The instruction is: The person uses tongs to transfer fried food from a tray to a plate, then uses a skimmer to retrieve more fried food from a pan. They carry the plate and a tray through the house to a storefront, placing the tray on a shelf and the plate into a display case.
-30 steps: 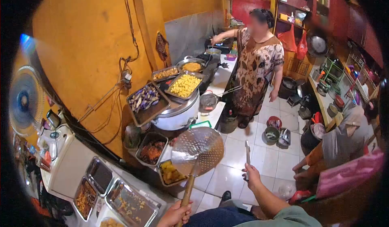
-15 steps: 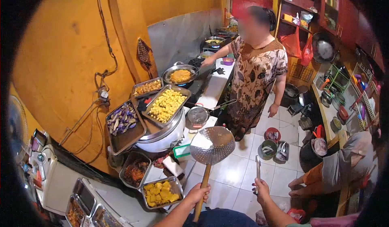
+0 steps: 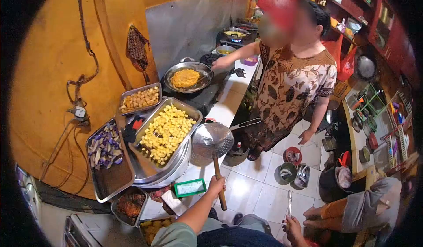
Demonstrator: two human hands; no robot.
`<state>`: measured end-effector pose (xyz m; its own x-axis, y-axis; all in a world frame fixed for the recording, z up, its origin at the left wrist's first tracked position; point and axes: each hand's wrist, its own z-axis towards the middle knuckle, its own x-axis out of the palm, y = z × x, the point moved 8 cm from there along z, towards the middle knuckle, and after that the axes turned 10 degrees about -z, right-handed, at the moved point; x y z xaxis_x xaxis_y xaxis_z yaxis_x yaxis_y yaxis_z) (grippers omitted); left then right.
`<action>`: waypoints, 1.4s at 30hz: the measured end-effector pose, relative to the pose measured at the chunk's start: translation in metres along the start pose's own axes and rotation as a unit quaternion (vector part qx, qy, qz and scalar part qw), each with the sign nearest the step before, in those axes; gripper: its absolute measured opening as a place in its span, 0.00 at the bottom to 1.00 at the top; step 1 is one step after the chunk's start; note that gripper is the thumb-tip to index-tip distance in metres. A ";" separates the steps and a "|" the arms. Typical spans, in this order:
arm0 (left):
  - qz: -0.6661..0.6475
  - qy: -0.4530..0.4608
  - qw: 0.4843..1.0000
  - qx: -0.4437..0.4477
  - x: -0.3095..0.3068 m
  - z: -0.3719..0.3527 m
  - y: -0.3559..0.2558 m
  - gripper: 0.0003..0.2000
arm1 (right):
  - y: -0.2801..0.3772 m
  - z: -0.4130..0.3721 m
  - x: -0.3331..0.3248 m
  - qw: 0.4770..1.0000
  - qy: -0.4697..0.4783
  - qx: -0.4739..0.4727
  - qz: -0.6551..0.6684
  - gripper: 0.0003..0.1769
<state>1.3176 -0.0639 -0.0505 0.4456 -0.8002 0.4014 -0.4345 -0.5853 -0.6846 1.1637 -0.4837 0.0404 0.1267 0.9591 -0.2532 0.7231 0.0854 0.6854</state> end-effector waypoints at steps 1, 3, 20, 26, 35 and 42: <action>-0.024 0.004 1.000 -0.005 0.000 0.016 0.002 0.08 | 0.020 -0.003 0.012 1.000 0.025 -0.002 -0.009 0.20; -0.050 -0.014 0.999 -0.017 -0.001 0.042 0.005 0.09 | 0.048 0.005 0.021 0.997 0.027 0.000 -0.074 0.20; 0.357 -0.273 0.889 0.091 -0.034 0.093 -0.001 0.26 | 0.178 0.166 0.071 0.928 0.247 -0.035 -0.278 0.24; 0.352 -0.308 0.881 0.075 -0.021 0.083 -0.010 0.28 | 0.194 0.196 0.076 0.910 0.267 -0.053 -0.312 0.26; 0.375 -0.337 0.856 0.111 -0.007 0.047 -0.035 0.31 | 0.209 0.213 0.100 0.879 0.299 -0.086 -0.360 0.17; 0.426 -0.305 0.803 0.285 0.052 -0.022 -0.060 0.31 | 0.203 0.220 0.123 0.844 0.332 -0.158 -0.391 0.26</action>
<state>1.3494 -0.0737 0.0247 0.5525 -0.5639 -0.6138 -0.4343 0.4338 -0.7894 1.4755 -0.4074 -0.0016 -0.7900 0.5071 -0.3447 0.1796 0.7290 0.6606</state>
